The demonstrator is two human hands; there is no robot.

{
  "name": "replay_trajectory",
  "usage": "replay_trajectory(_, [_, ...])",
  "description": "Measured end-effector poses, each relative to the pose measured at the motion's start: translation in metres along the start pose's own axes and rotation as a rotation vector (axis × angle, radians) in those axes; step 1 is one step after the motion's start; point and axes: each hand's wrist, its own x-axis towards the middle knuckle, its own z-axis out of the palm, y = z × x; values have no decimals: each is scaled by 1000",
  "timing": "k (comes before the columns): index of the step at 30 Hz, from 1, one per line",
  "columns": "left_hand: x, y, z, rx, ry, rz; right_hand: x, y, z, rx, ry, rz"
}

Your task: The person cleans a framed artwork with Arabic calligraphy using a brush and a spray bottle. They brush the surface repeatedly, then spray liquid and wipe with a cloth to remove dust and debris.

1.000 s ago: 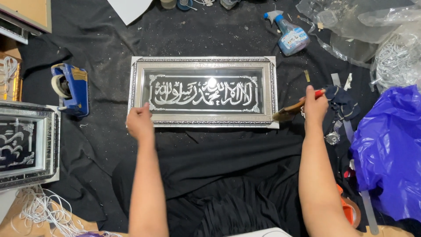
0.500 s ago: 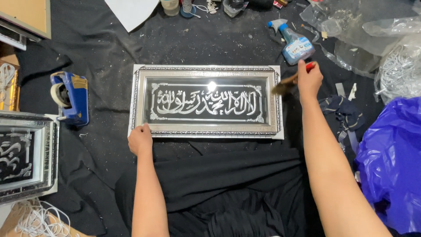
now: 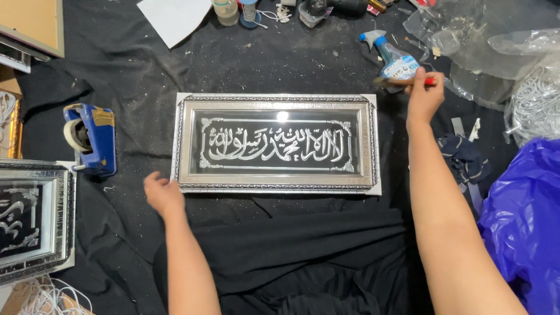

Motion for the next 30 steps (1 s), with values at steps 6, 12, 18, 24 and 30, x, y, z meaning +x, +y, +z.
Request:
replay_trajectory(6, [-11, 18, -72, 298, 27, 28, -29, -49, -9, -212, -182, -104])
replay_trajectory(12, [-23, 21, -59, -316, 11, -84, 3, -4, -7, -361, 50, -301])
replay_trajectory(18, [-6, 10, -46, -545, -117, -371, -4, 23, 19, -265, -58, -135])
replay_trajectory(24, [-8, 14, -51, -585, -128, -399, -29, -41, 4, 88, -197, 3])
replay_trajectory(30, [-4, 13, -43, -591, -176, -420, -10, -6, -7, -600, -46, -492])
